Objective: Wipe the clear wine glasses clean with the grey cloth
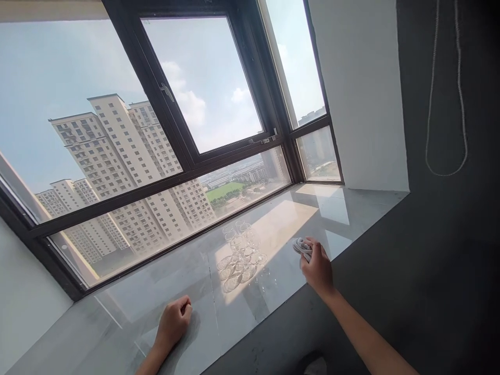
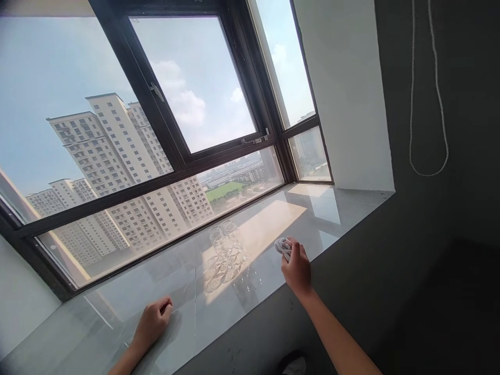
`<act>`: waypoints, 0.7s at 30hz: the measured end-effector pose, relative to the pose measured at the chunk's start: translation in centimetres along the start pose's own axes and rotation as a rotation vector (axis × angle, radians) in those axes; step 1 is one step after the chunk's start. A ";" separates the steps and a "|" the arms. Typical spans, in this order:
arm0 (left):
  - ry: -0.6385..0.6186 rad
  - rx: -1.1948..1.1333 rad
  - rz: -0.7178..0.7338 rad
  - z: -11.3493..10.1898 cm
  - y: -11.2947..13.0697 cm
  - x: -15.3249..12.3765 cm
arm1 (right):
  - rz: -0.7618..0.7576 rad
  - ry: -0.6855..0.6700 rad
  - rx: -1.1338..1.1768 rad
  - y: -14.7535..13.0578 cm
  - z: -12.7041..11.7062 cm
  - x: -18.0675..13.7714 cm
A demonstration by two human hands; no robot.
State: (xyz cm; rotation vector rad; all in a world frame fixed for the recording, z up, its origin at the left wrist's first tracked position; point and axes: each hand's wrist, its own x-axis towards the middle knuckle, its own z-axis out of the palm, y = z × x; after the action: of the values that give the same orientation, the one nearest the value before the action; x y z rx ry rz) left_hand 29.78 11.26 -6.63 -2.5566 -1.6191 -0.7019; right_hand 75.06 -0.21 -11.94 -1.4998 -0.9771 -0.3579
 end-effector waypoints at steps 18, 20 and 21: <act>-0.032 -0.126 0.197 2.6 5.2 4.0 | -0.018 0.021 -0.005 0.3 0.2 0.1; -0.007 -0.187 0.224 3.7 6.4 5.2 | -0.011 0.017 -0.002 0.3 0.2 0.0; 0.011 -0.210 0.228 4.2 6.8 5.8 | -0.005 0.016 -0.001 0.3 0.2 0.0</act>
State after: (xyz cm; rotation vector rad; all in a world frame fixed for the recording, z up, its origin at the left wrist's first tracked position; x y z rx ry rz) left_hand 39.21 14.14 -6.71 -2.8143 -1.2823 -0.9041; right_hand 75.24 0.02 -12.18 -1.4936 -0.9687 -0.3732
